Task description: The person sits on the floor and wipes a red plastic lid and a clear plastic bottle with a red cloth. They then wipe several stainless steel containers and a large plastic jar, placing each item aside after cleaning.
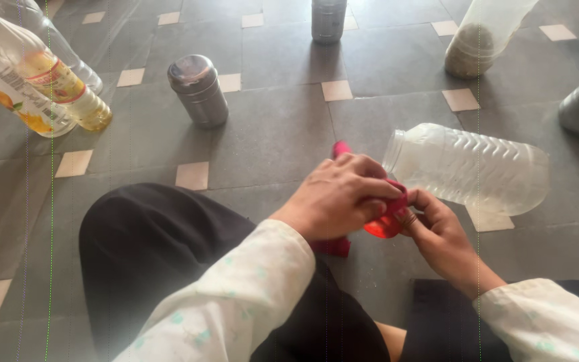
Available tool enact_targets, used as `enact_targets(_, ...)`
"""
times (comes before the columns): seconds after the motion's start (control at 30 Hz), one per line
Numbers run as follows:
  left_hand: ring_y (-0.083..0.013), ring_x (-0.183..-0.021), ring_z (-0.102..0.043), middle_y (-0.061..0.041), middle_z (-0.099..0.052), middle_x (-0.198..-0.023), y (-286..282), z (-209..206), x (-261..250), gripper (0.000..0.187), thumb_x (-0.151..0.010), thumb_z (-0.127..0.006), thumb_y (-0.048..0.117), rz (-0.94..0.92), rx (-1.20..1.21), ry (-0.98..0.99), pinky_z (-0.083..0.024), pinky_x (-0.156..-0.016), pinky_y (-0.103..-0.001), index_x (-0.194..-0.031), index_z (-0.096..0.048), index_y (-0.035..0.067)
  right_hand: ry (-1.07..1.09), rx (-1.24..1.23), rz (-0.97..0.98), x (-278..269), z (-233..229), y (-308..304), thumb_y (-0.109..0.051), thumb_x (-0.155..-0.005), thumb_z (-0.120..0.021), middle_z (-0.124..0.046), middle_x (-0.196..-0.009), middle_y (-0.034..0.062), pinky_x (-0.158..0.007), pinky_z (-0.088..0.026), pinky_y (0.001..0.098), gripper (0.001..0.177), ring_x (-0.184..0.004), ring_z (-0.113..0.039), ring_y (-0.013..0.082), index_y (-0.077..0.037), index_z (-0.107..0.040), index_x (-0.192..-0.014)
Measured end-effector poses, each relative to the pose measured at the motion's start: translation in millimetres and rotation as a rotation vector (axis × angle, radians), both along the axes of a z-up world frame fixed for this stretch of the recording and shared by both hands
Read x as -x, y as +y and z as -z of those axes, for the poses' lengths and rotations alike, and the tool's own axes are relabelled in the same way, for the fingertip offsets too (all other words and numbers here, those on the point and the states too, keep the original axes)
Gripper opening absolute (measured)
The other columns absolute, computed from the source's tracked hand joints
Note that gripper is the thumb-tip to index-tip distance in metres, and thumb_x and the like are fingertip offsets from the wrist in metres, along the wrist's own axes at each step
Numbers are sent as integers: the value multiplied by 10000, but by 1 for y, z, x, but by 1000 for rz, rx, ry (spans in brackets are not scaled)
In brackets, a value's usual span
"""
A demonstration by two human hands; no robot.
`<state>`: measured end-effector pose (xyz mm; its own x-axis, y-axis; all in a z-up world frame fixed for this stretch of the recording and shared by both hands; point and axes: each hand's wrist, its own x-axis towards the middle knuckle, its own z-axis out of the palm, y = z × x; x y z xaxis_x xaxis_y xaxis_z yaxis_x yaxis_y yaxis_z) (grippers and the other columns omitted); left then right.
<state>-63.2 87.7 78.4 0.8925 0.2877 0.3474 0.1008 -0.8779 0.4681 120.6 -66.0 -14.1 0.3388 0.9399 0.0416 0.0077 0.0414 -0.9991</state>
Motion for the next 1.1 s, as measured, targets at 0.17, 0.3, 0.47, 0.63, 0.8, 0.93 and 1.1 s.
enact_targets(0.17,-233,-1132,-649,-9,-692,-1127,-7,-12,5,292,-857,-731,336,20,-15,88,-499,-982,-409,-1145,-767,307,-75,23,-4,5,4,-1,-116,-1020,-577,-688,-1036,54,-833,-580,276,175,-935,-683,101,-11,-604,-1157)
enact_targets(0.3,-230,-1095,-667,-7,-707,-1076,-1,-16,12,275,-834,-746,357,6,29,134,-533,-907,-400,-1093,-757,264,-97,36,-16,21,-2,-5,-115,-1017,-589,-734,-970,57,-811,-574,269,171,-905,-686,98,-11,-626,-1147)
enact_targets(0.47,-237,-1042,-678,-15,-724,-1009,12,-21,6,315,-784,-785,430,27,13,245,-542,-856,-406,-1025,-773,227,-297,62,41,31,-14,-1,-112,-988,-604,-768,-951,52,-796,-588,255,167,-883,-721,87,-3,-646,-1107)
enact_targets(0.63,-217,-923,-732,-38,-766,-955,36,-5,-2,405,-792,-778,498,72,228,422,-565,-783,-385,-1067,-781,200,-369,10,19,31,-15,3,-112,-1004,-598,-762,-962,55,-825,-590,252,161,-905,-713,88,2,-656,-1102)
enact_targets(0.8,-179,-950,-735,-38,-780,-985,73,25,-7,475,-865,-730,515,237,770,401,-555,-881,-338,-1138,-768,128,-312,-7,45,15,-20,11,-116,-1009,-611,-738,-1006,77,-870,-574,274,159,-953,-690,104,-14,-666,-1118)
enact_targets(0.93,-156,-1007,-698,-16,-752,-1048,75,42,-14,509,-917,-716,519,337,1230,230,-510,-996,-337,-1204,-719,98,59,-131,127,-4,-39,3,-207,-1102,-543,-673,-1114,58,-1005,-551,354,213,-1063,-658,143,-39,-615,-1212)
enact_targets(1.1,-95,-1044,-674,34,-730,-1106,50,55,-22,499,-917,-692,526,280,1435,100,-484,-995,-309,-1227,-695,134,384,-128,108,-10,-52,-7,-298,-1083,-477,-701,-1205,75,-1026,-536,421,307,-1130,-665,214,-47,-600,-1210)
